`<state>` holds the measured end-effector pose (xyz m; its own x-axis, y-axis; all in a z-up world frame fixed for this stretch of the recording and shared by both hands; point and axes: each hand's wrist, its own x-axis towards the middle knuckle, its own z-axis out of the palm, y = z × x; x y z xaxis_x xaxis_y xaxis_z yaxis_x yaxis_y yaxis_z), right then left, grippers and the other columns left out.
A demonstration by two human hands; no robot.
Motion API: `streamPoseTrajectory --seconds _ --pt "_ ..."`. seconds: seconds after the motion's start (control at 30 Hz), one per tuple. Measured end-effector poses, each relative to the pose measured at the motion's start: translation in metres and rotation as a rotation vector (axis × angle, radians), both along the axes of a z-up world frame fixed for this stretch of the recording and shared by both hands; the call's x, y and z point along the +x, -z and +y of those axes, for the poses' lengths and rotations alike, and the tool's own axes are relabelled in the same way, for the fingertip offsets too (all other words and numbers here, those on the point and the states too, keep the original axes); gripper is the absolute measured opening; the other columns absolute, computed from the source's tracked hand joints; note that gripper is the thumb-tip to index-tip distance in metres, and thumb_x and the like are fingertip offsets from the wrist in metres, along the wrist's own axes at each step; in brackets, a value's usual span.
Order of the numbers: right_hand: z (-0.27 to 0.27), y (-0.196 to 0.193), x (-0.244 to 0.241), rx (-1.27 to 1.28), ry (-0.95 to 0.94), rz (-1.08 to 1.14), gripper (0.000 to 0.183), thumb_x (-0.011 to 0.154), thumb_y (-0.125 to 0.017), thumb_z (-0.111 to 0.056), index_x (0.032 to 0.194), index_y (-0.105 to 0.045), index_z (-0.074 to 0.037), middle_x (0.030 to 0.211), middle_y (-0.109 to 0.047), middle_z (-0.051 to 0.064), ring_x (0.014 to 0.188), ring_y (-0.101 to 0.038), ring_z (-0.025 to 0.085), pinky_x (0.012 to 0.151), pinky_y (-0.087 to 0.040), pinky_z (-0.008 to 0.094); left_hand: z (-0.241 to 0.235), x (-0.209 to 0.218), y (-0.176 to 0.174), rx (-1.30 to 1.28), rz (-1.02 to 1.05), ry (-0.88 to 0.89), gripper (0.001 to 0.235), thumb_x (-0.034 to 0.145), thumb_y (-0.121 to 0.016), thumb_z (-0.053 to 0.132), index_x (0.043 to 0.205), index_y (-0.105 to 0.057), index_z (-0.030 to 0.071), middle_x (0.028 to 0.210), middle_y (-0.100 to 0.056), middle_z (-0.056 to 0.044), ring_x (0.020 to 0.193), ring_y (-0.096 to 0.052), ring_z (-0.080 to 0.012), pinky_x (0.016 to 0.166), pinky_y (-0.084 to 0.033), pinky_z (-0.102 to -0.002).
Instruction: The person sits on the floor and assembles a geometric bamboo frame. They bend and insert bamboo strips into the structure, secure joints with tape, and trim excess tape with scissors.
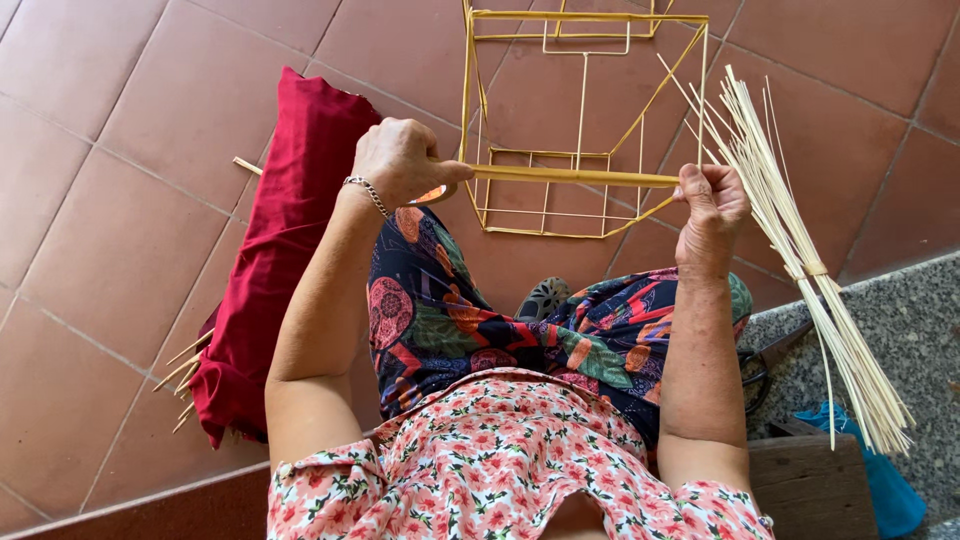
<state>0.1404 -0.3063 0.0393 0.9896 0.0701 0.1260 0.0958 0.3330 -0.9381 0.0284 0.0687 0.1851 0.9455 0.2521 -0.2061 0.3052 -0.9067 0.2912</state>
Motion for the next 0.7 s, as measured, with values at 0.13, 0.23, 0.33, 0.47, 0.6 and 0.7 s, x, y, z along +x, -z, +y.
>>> streamPoseTrajectory --seconds 0.13,0.23,0.33,0.47,0.6,0.7 --pt "-0.001 -0.004 -0.002 -0.038 0.008 -0.01 0.016 0.102 -0.078 -0.009 0.101 -0.062 -0.005 0.085 -0.064 0.003 0.077 -0.061 0.01 0.08 -0.053 0.024 0.002 -0.004 0.008 -0.017 -0.084 0.017 0.055 0.073 -0.086 0.061 0.07 -0.075 0.007 0.066 -0.069 -0.01 0.062 -0.069 -0.0272 0.063 -0.055 -0.039" --pt "0.003 -0.015 -0.006 -0.074 0.026 -0.003 0.018 0.1 -0.078 -0.012 0.1 -0.062 -0.005 0.087 -0.065 0.002 0.077 -0.062 0.01 0.079 -0.055 0.024 0.001 -0.009 0.011 -0.06 -0.11 0.009 0.047 0.076 -0.086 0.054 0.078 -0.075 0.009 0.07 -0.071 -0.008 0.065 -0.07 -0.0258 0.065 -0.055 -0.039" --pt "0.005 -0.033 -0.012 -0.104 0.008 -0.054 0.024 0.098 -0.079 -0.016 0.106 -0.057 -0.01 0.088 -0.065 0.002 0.077 -0.064 0.009 0.08 -0.056 0.024 -0.005 -0.018 0.018 -0.093 -0.391 0.174 0.032 0.08 -0.084 0.038 0.092 -0.073 0.01 0.089 -0.071 -0.008 0.073 -0.07 -0.0274 0.064 -0.055 -0.041" --pt "0.0 -0.053 -0.018 -0.588 0.202 -0.301 0.027 0.099 -0.078 -0.022 0.107 -0.057 -0.007 0.106 -0.06 0.003 0.081 -0.06 0.012 0.071 -0.053 0.026 -0.017 -0.021 0.034 0.056 -0.587 0.425 0.011 0.096 -0.074 0.017 0.106 -0.072 0.018 0.106 -0.065 -0.005 0.078 -0.069 -0.026 0.064 -0.055 -0.041" --pt "0.01 -0.059 -0.02 -1.126 0.424 -0.864 0.017 0.105 -0.082 -0.017 0.104 -0.067 -0.01 0.104 -0.058 0.004 0.1 -0.057 0.023 0.09 -0.051 0.038 -0.027 -0.022 0.043 0.197 -0.637 0.444 0.011 0.093 -0.074 0.023 0.094 -0.069 0.014 0.099 -0.062 -0.006 0.081 -0.07 -0.0241 0.064 -0.057 -0.039" --pt "0.028 -0.068 -0.036 -1.18 0.257 -1.034 0.016 0.096 -0.081 -0.018 0.111 -0.076 -0.012 0.111 -0.065 0.002 0.101 -0.054 0.022 0.092 -0.044 0.039 -0.029 -0.017 0.044 0.218 -0.563 0.441 0.028 0.093 -0.077 0.035 0.08 -0.066 0.013 0.09 -0.06 -0.006 0.073 -0.069 -0.0229 0.06 -0.057 -0.039"
